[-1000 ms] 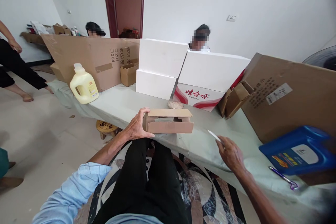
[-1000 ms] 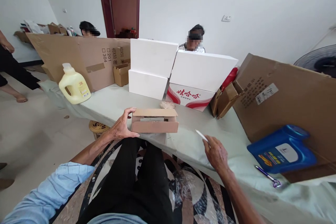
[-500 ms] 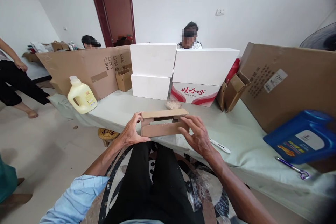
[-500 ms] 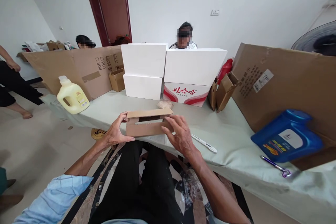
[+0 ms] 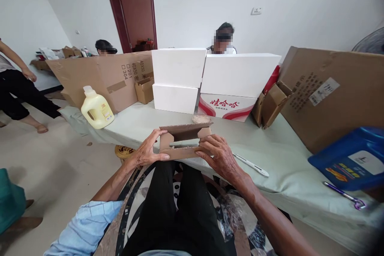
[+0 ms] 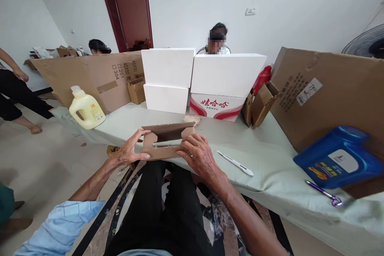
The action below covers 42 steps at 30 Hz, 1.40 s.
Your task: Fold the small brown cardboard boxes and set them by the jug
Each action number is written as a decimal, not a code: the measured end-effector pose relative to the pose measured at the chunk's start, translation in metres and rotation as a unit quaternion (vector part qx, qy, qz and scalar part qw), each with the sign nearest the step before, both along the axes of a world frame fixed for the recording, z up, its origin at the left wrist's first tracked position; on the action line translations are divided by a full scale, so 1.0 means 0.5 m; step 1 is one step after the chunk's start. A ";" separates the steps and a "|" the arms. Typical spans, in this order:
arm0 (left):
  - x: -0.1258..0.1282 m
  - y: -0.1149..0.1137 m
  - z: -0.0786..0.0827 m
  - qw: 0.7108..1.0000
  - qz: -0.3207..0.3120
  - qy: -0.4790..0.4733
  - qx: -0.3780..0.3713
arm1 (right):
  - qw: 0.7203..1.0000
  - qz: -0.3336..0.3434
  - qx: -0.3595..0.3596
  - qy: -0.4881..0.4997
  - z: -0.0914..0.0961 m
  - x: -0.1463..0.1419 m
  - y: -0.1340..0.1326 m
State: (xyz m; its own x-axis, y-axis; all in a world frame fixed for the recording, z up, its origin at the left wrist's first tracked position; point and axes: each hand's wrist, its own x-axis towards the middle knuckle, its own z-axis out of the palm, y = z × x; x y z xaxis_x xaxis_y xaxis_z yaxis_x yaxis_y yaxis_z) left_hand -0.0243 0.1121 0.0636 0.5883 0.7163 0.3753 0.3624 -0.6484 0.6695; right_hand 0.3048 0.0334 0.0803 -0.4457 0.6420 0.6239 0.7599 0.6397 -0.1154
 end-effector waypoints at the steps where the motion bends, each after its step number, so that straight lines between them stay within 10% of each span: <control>1: -0.001 -0.001 0.006 1.000 0.001 0.002 -0.005 | 1.000 0.014 -0.001 -0.005 0.002 0.002 0.001; 14: 0.034 0.050 0.093 0.958 -0.043 0.281 0.038 | 0.982 0.025 -0.020 -0.188 0.035 0.022 0.055; 29: -0.020 0.083 0.081 0.964 -0.153 0.176 -0.131 | 0.994 0.045 0.018 0.100 0.009 0.040 0.019; 42: -0.027 0.038 0.018 0.993 -0.004 -0.048 -0.104 | 0.965 -0.023 -0.001 0.263 -0.012 0.028 0.033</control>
